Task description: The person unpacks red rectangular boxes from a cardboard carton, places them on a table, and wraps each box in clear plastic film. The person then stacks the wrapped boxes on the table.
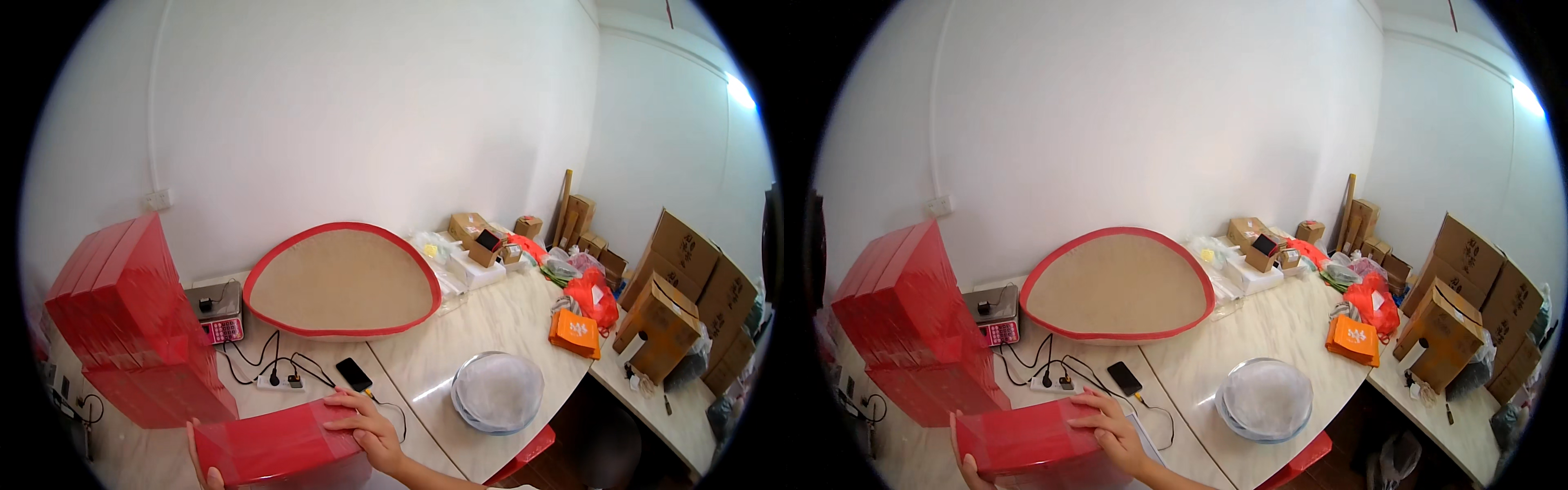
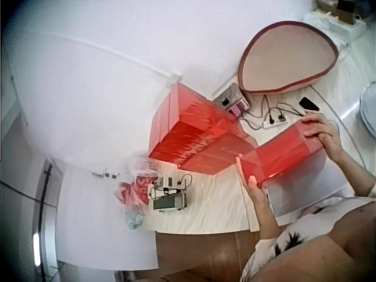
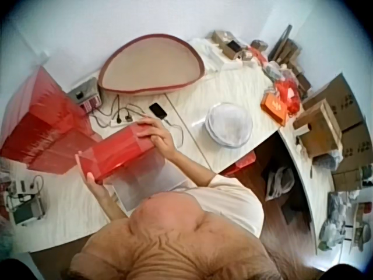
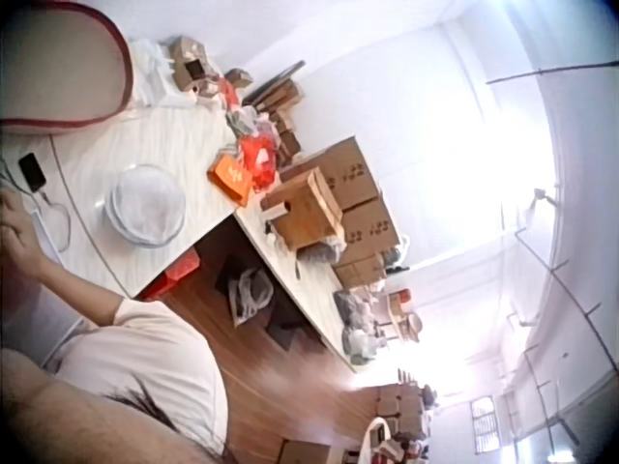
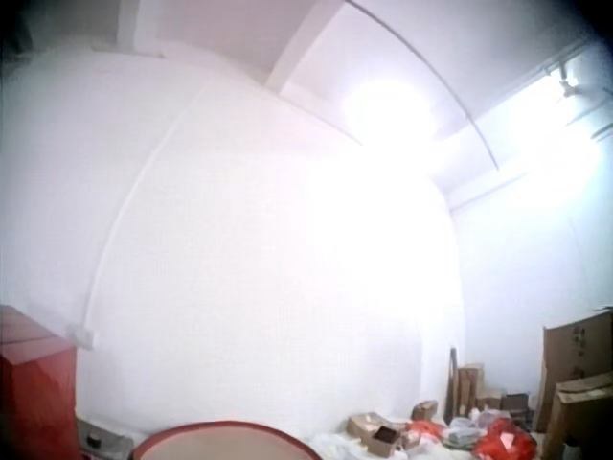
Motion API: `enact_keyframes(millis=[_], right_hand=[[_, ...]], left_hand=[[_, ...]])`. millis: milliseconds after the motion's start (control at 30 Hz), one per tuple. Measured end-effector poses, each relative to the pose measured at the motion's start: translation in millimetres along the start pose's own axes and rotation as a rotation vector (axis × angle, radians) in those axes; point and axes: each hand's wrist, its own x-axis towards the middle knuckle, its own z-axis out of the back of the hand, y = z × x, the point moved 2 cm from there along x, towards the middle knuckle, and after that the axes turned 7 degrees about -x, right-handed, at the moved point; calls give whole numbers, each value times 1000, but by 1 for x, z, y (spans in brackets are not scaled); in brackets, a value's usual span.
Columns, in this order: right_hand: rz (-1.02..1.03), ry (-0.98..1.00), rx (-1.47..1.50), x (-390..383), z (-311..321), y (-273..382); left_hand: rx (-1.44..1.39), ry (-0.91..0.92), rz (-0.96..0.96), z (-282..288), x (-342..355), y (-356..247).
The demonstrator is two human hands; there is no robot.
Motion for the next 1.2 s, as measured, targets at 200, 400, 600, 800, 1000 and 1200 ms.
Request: enact_keyframes(millis=[200, 400, 600, 800, 1000, 1200], right_hand=[[2, -4, 14, -1, 0, 1], [39, -16, 18, -3, 0, -3], [37, -31, 42, -1, -9, 4], [12, 313, -144, 16, 5, 17], [352, 890, -794, 61, -30, 64], [234, 1076, -713, 84, -117, 69]], left_hand=[[-1, -8, 37, 5, 1, 2], [-27, -39, 98, 12, -1, 9], [-91, -95, 211, 29, -16, 28], [-173, -258, 434, 130, -58, 139], [93, -126, 287, 94, -138, 105], [176, -98, 456, 84, -163, 67]])
